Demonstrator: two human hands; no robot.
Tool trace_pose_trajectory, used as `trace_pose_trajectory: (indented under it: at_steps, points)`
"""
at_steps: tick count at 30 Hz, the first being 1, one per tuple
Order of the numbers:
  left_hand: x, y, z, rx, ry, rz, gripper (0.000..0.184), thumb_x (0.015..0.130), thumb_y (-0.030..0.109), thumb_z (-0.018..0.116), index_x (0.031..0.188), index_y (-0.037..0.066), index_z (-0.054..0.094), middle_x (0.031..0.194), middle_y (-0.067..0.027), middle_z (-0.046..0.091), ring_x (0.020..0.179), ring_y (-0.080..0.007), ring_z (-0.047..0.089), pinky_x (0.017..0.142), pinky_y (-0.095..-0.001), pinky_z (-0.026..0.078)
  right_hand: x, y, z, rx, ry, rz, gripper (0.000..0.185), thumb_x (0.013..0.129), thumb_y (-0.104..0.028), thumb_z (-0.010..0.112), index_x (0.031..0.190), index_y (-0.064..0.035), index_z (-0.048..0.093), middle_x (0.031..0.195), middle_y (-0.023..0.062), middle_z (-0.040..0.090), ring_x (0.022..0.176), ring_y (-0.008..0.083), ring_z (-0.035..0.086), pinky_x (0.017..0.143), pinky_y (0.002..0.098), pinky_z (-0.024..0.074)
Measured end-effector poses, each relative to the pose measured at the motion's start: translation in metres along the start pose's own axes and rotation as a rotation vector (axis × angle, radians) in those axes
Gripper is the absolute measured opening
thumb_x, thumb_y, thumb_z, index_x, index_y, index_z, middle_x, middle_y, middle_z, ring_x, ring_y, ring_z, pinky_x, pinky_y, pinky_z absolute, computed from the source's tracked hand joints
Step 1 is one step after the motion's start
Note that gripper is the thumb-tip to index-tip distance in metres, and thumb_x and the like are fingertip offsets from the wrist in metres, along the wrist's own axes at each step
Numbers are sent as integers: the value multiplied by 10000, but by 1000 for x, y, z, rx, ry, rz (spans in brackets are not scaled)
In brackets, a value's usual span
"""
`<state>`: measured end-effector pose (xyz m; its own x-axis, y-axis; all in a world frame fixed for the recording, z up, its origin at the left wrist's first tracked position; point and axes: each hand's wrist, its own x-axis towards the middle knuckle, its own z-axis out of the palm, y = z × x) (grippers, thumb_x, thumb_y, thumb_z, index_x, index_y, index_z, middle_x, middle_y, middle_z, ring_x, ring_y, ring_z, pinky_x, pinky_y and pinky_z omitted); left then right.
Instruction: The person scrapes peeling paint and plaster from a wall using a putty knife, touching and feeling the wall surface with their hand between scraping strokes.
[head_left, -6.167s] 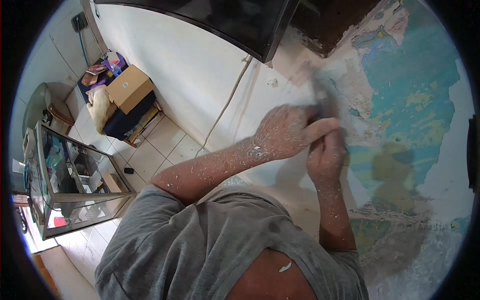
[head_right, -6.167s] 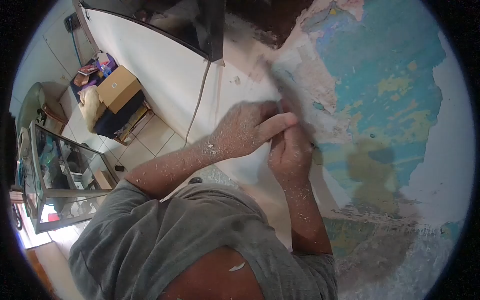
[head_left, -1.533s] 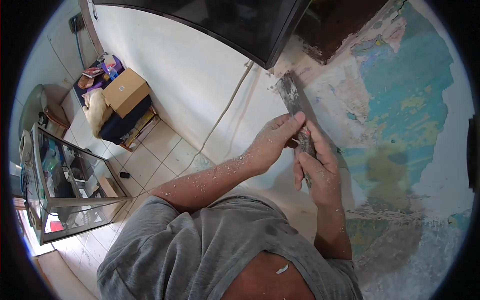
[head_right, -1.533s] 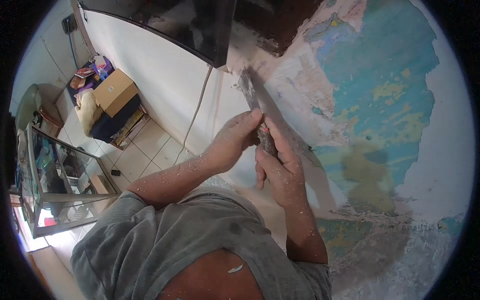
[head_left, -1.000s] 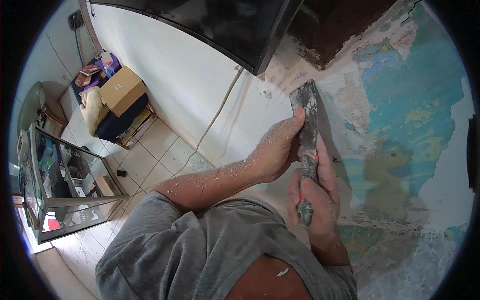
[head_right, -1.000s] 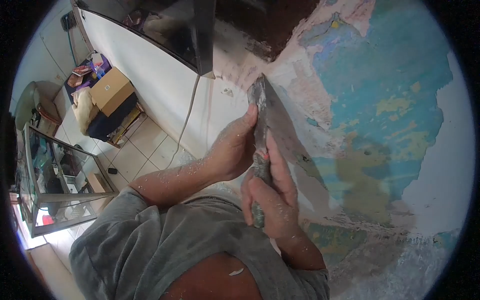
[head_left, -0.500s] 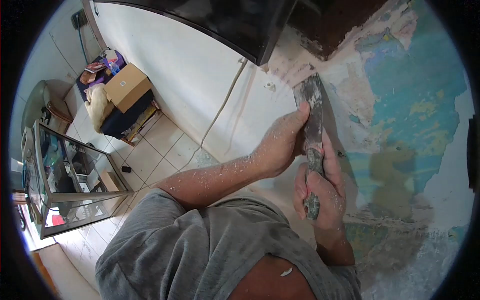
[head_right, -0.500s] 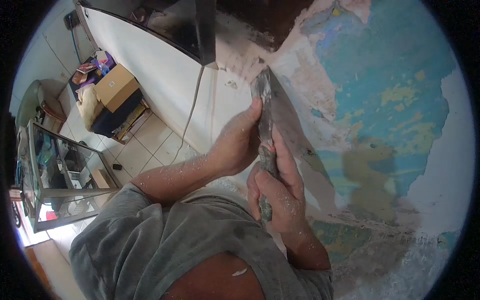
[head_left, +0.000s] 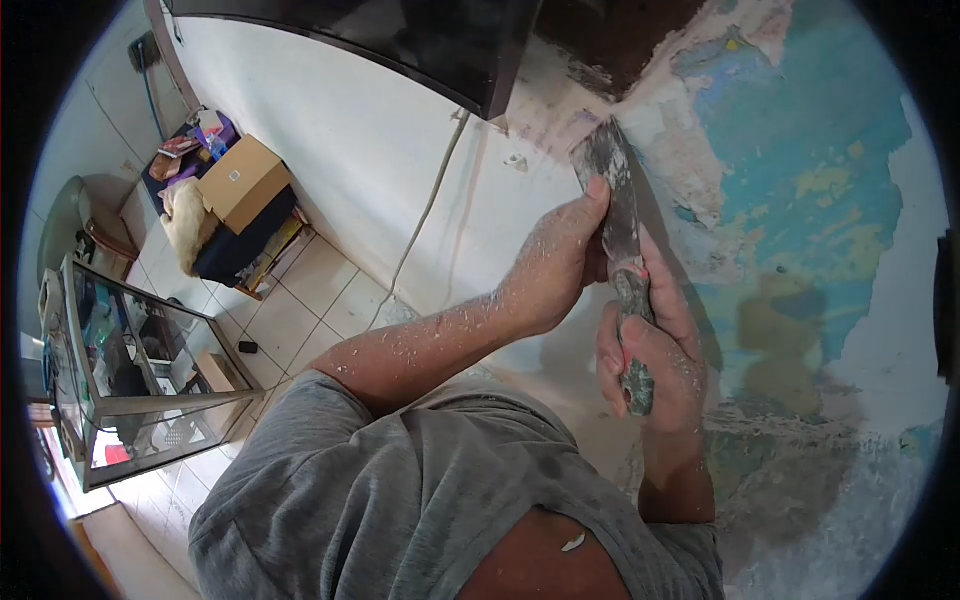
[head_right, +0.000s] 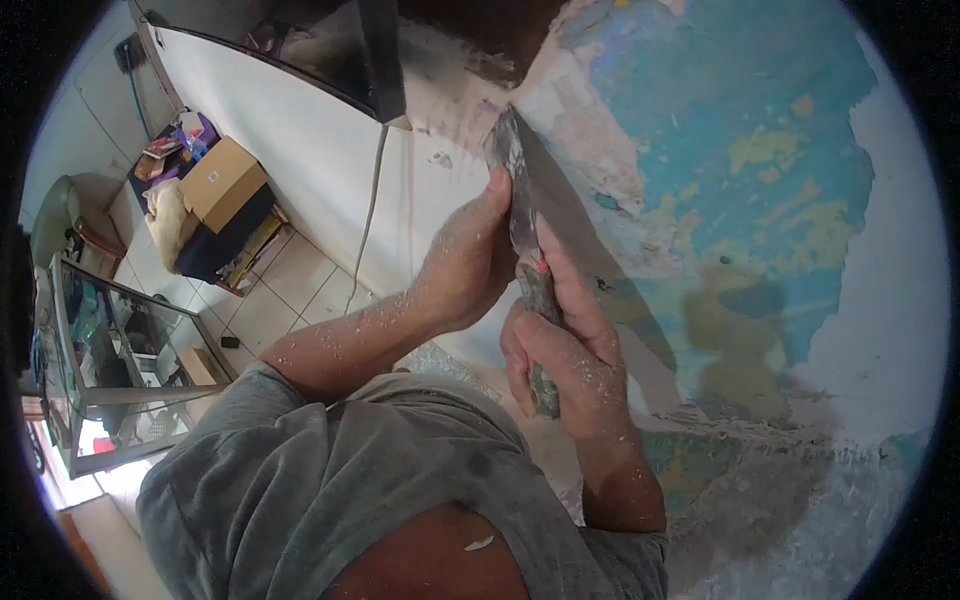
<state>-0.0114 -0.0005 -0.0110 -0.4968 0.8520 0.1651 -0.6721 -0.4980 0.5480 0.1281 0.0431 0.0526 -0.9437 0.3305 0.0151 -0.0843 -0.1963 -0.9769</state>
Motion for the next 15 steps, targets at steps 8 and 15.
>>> trace_pose_trajectory:
  at_steps: [8, 15]
  points:
    - [12, 3, -10, 178, 49, 105, 639, 1007, 581, 336, 1165, -4, 539, 1022, -87, 607, 896, -160, 609, 807, -327, 507, 26, 1, 6, -95, 13, 17, 674, 935, -132, 471, 1537, -65, 174, 670, 100, 477, 401, 104, 384, 359, 232, 383]
    - [-4, 2, -3, 12, -10, 62, 498, 1050, 454, 324, 1267, 34, 480, 1171, -82, 568, 1096, -176, 532, 989, -349, 395, 25, -9, 5, -20, -74, 57, 653, 923, -61, 504, 1522, -65, 246, 688, 64, 506, 440, 110, 441, 391, 244, 375]
